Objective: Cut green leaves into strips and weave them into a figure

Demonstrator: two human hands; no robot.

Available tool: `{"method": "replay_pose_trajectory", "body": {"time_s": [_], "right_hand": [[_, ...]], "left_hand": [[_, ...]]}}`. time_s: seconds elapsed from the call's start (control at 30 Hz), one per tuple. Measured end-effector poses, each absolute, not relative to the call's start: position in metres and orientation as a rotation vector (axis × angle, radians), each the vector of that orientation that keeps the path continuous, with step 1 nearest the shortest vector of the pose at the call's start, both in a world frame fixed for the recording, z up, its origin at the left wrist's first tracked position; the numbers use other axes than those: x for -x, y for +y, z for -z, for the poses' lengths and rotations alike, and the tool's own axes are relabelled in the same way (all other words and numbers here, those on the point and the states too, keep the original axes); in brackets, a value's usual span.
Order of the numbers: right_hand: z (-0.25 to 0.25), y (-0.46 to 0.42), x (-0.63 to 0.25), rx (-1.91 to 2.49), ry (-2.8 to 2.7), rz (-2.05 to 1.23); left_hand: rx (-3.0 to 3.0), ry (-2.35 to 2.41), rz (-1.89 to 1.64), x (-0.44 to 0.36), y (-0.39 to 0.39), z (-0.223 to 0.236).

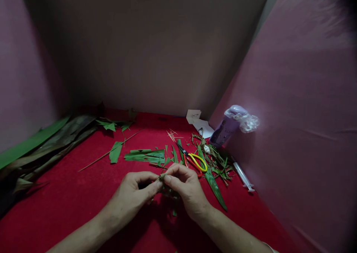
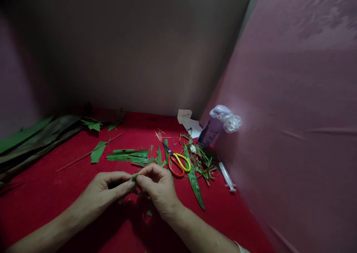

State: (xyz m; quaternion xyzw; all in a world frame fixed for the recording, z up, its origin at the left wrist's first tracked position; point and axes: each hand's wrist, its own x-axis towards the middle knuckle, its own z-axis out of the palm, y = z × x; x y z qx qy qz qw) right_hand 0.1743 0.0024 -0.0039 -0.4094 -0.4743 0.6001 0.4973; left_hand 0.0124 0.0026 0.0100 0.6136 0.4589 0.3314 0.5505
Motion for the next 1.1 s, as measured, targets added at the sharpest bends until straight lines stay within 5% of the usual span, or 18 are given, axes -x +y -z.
{"method": "replay_pose_trajectory", "body": {"time_s": [0.13,0.73,1.1], "right_hand": [[0.0035,0.0034,-0.1738,0.912,-0.965,-1.634],[0.0041,0.0084,-0.1781,1.032,-1.255,-1.440],[0.0059,-0.0015,-0.1800,1.076,-1.573,-1.085]], "left_hand": [[-1.343,1.027,-0.782,-0.0114,0.0043,-0.0095],[-1.187,1.073,-0.860,-0.0088,0.0080,-0.0127],[-1.161,1.096,-0.855,-0.0100,0.0079,-0.0132]]}}
